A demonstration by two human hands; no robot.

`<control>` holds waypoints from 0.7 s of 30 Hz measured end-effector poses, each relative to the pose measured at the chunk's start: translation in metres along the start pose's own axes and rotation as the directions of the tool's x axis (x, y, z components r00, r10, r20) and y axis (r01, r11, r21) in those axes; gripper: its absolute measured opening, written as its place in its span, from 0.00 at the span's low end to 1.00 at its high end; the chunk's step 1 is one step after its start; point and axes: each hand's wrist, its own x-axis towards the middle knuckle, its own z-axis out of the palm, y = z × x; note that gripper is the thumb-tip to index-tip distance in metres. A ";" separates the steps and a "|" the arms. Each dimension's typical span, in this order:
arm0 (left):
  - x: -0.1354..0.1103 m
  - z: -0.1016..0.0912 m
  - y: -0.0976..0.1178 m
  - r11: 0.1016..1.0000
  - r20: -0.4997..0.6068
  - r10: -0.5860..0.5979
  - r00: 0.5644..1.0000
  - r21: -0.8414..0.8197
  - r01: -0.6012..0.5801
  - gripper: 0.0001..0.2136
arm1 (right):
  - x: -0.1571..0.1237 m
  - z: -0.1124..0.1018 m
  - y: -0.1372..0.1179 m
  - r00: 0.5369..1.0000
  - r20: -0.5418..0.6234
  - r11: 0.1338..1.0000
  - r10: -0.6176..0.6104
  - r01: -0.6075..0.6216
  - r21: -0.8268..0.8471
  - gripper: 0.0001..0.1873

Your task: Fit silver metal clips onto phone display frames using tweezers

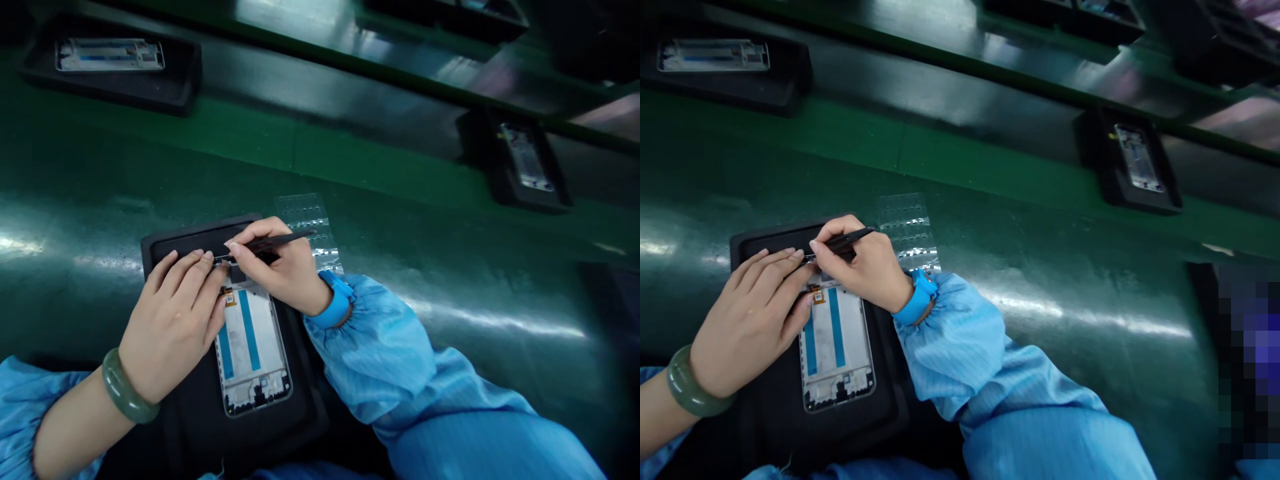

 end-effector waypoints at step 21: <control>0.000 0.001 -0.001 1.000 -0.006 0.006 1.000 0.005 -0.006 0.18 | 0.001 0.001 -0.001 0.999 -0.013 0.998 -0.033 0.032 -0.055 0.03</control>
